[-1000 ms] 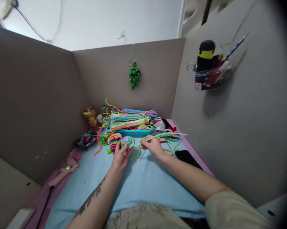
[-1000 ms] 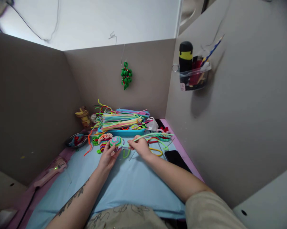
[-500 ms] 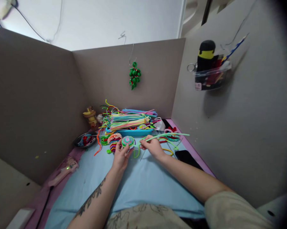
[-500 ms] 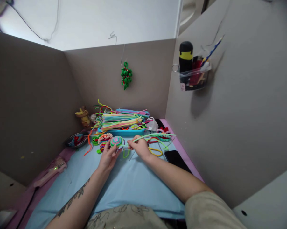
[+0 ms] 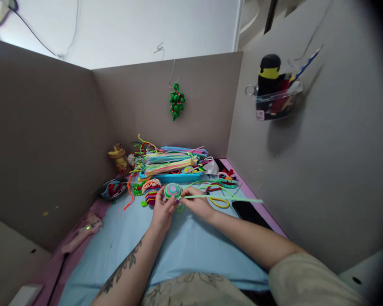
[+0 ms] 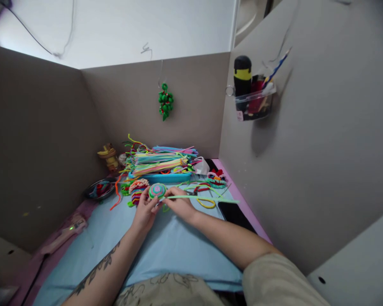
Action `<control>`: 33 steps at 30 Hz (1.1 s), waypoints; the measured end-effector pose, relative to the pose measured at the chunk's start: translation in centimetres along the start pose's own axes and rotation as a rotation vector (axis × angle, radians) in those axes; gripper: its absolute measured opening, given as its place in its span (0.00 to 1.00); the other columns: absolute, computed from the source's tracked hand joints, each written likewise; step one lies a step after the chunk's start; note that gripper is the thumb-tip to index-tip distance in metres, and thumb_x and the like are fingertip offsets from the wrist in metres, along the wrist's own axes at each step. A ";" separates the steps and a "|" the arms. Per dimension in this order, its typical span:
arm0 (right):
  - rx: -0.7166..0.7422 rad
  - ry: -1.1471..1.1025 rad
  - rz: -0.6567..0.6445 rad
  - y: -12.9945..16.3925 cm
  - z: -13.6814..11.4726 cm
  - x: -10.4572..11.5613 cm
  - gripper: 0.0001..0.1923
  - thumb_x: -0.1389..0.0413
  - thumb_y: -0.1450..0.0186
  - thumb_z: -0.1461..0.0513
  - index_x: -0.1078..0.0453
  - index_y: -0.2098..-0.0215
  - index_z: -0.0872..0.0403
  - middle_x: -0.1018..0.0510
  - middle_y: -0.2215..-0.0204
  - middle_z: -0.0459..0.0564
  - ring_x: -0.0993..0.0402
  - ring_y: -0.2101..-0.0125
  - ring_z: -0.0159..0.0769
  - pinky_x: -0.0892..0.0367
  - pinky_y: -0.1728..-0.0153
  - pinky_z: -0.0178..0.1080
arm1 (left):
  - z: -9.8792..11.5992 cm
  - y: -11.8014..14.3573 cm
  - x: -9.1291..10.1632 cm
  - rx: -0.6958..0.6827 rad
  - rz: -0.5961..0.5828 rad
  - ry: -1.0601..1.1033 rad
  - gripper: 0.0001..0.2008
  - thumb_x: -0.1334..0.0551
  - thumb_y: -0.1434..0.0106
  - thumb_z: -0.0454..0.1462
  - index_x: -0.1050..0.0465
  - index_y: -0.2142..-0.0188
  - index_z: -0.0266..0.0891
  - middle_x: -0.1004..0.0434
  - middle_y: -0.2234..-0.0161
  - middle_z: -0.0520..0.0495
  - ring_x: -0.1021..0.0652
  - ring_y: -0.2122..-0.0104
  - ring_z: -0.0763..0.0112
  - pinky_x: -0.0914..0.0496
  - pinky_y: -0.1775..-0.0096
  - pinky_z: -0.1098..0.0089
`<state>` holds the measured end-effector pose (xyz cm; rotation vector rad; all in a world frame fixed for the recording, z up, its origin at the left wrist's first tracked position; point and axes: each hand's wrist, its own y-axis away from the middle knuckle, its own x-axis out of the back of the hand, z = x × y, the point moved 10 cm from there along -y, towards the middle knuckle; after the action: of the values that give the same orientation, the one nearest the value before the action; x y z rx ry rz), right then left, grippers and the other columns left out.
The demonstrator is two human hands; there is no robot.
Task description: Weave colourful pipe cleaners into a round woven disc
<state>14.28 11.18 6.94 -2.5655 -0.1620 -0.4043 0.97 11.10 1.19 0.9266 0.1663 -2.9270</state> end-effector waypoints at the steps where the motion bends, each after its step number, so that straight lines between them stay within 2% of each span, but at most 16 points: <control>1: 0.044 0.044 0.000 0.0 -0.5 0.0 0.02 0.43 0.45 0.63 0.32 0.73 0.54 0.29 0.75 0.45 0.33 0.71 0.32 0.38 0.69 0.34 | 0.0 0.0 -0.2 0.001 -0.013 -0.005 0.29 0.33 0.51 0.33 0.40 0.51 0.48 0.30 0.56 0.47 0.26 0.59 0.68 0.30 0.61 0.67; 8: 0.311 0.236 -0.012 0.5 -2.5 -0.1 0.04 0.48 0.42 0.66 0.34 0.74 0.53 0.31 0.75 0.46 0.34 0.68 0.34 0.38 0.66 0.36 | -0.2 0.2 -0.8 0.009 -0.052 -0.021 0.29 0.34 0.51 0.33 0.40 0.51 0.47 0.30 0.57 0.47 0.26 0.60 0.67 0.30 0.61 0.65; 12: 0.366 0.332 0.022 0.7 -2.8 0.4 0.05 0.50 0.41 0.67 0.37 0.75 0.53 0.33 0.75 0.47 0.35 0.69 0.34 0.39 0.66 0.36 | 0.3 0.2 -0.7 -0.018 -0.031 -0.018 0.28 0.33 0.51 0.33 0.40 0.51 0.47 0.30 0.57 0.47 0.26 0.59 0.66 0.30 0.59 0.64; 14: 0.335 0.313 0.015 0.6 -2.7 0.4 0.05 0.51 0.41 0.67 0.38 0.74 0.53 0.33 0.74 0.46 0.35 0.68 0.34 0.39 0.65 0.36 | 0.6 0.2 -0.9 -0.031 -0.047 -0.008 0.28 0.33 0.51 0.33 0.40 0.52 0.47 0.30 0.57 0.47 0.26 0.59 0.66 0.30 0.59 0.63; 16: 0.242 0.273 0.028 0.4 -2.0 0.5 0.01 0.49 0.41 0.64 0.38 0.71 0.52 0.33 0.73 0.46 0.36 0.69 0.33 0.39 0.66 0.36 | 0.9 0.3 -1.1 -0.036 -0.062 0.010 0.28 0.33 0.51 0.33 0.40 0.51 0.48 0.30 0.57 0.48 0.26 0.59 0.67 0.31 0.58 0.63; 19: 0.070 0.198 0.080 0.1 -0.2 0.9 0.11 0.43 0.46 0.60 0.37 0.65 0.52 0.34 0.68 0.46 0.35 0.68 0.34 0.37 0.67 0.36 | 1.1 0.4 -1.2 -0.036 -0.069 0.031 0.30 0.33 0.51 0.33 0.40 0.50 0.49 0.29 0.57 0.48 0.26 0.59 0.66 0.31 0.58 0.62; 22: -0.034 0.082 0.041 0.0 1.3 0.4 0.17 0.41 0.48 0.58 0.35 0.61 0.52 0.37 0.56 0.51 0.35 0.57 0.38 0.35 0.63 0.38 | 1.2 0.4 -1.4 -0.035 -0.086 0.041 0.30 0.33 0.52 0.33 0.41 0.50 0.49 0.30 0.57 0.48 0.26 0.59 0.66 0.31 0.57 0.62; 25: -0.047 -0.026 -0.002 0.1 1.4 -0.1 0.13 0.42 0.45 0.58 0.33 0.62 0.51 0.40 0.49 0.52 0.39 0.49 0.40 0.35 0.57 0.39 | 1.2 0.6 -1.8 -0.028 -0.116 0.051 0.28 0.32 0.53 0.33 0.39 0.53 0.49 0.30 0.56 0.48 0.27 0.59 0.67 0.32 0.57 0.62; 30: 0.130 0.029 0.091 0.7 -1.2 1.0 0.05 0.44 0.43 0.60 0.31 0.69 0.53 0.40 0.48 0.52 0.39 0.48 0.40 0.41 0.49 0.43 | 1.9 1.3 -3.0 -0.037 -0.183 0.052 0.27 0.32 0.53 0.33 0.38 0.55 0.49 0.30 0.56 0.49 0.27 0.58 0.66 0.33 0.55 0.62; 33: 0.351 0.156 0.097 1.5 -3.1 1.4 0.04 0.45 0.42 0.62 0.30 0.67 0.52 0.44 0.44 0.52 0.40 0.48 0.41 0.39 0.49 0.44 | 1.6 1.7 -3.8 0.026 -0.246 0.074 0.29 0.33 0.52 0.36 0.39 0.51 0.50 0.33 0.51 0.48 0.29 0.55 0.63 0.33 0.54 0.60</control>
<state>15.10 8.34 9.22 -2.1780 -0.0461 -0.4901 3.35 9.32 4.51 1.0929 0.2642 -3.1242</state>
